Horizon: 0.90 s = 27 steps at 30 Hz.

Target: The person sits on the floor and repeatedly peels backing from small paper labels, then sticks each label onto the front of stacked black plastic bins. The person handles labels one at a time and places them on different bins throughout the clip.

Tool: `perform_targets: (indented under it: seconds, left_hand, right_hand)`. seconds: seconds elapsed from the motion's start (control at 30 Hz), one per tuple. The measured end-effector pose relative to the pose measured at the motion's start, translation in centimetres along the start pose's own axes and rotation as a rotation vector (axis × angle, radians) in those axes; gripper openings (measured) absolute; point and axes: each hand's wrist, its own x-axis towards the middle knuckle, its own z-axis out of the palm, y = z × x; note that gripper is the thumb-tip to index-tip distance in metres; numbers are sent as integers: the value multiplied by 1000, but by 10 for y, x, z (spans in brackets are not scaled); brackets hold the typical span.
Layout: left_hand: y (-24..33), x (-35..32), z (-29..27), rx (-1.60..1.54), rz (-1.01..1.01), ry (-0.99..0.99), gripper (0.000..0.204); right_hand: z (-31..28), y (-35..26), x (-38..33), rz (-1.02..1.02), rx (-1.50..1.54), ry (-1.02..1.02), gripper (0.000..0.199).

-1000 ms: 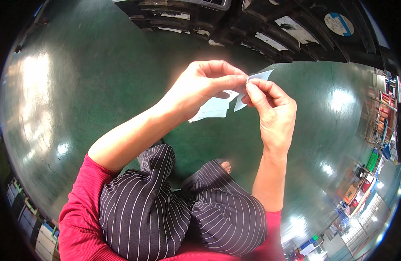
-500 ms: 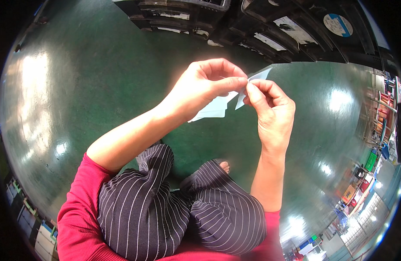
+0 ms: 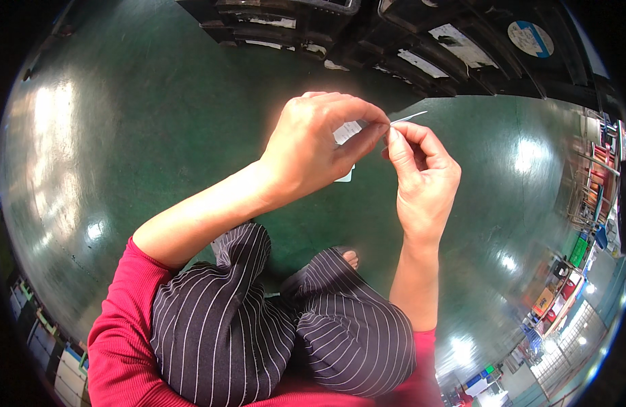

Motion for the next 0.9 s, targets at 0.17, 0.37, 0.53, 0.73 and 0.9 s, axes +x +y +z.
perform_targets:
  seconds: [0.17, 0.37, 0.53, 0.73, 0.9]
  left_hand:
    - [-2, 1, 1, 38, 44, 3, 16]
    - [-1, 0, 2, -3, 6, -8, 15]
    - [2, -1, 1, -128, -159, -54, 14]
    - [4, -2, 0, -214, -269, -94, 15]
    - [3, -3, 2, -229, -260, -86, 15]
  right_hand:
    - [0, 1, -1, 1, -35, 1, 10]
    - [0, 3, -2, -9, -25, 9, 10]
    - [0, 4, -3, -7, -19, 4, 9]
    - [0, 2, -3, -3, -13, 8, 9]
    - [1, 3, -3, -25, -14, 13, 8]
